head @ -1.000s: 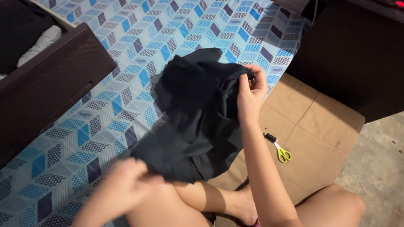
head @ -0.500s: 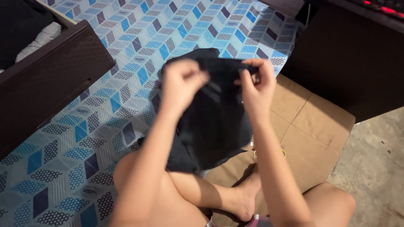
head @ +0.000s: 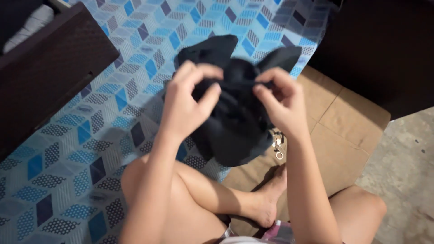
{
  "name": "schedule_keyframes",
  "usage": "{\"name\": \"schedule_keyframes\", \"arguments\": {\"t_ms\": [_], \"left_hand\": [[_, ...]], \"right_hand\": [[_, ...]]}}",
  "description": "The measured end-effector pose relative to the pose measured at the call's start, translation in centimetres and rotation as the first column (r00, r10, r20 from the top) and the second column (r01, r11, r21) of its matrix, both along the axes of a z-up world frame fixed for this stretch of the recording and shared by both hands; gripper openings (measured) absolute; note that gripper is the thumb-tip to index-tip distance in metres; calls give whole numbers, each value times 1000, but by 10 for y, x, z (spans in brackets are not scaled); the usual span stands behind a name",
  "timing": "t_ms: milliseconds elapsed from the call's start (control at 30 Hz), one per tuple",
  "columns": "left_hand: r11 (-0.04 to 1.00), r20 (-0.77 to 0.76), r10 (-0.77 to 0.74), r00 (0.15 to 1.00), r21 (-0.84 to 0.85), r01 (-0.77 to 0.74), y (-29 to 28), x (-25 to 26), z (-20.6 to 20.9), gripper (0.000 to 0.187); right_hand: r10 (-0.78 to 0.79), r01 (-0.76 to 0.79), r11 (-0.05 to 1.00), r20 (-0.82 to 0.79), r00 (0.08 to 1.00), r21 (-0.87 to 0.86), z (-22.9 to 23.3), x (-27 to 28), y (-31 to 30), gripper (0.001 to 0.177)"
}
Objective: The recorder folds items of clothing and then threads a needle to perform a sewing task.
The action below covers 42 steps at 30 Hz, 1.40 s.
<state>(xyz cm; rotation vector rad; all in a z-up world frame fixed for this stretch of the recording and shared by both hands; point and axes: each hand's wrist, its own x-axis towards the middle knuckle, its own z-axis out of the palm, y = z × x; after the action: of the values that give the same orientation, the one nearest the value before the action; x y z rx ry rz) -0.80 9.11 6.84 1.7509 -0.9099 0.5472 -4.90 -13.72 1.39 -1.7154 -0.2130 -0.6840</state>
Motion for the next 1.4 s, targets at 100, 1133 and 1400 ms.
{"name": "schedule_keyframes", "arguments": {"t_ms": [100, 1133, 1400], "left_hand": [[992, -135, 55, 989, 117, -40, 1, 2, -38, 17], [794, 185, 495, 849, 302, -528, -16, -15, -73, 34], [979, 247, 67, 967, 173, -112, -128, -125, -142, 27]], "right_hand": [[144, -123, 987, -235, 961, 102, -30, -2, -8, 6], [67, -70, 997, -71, 995, -41, -139, 0, 41, 57], [-475, 512, 855, -520, 710, -83, -262, -90, -126, 19]]}}
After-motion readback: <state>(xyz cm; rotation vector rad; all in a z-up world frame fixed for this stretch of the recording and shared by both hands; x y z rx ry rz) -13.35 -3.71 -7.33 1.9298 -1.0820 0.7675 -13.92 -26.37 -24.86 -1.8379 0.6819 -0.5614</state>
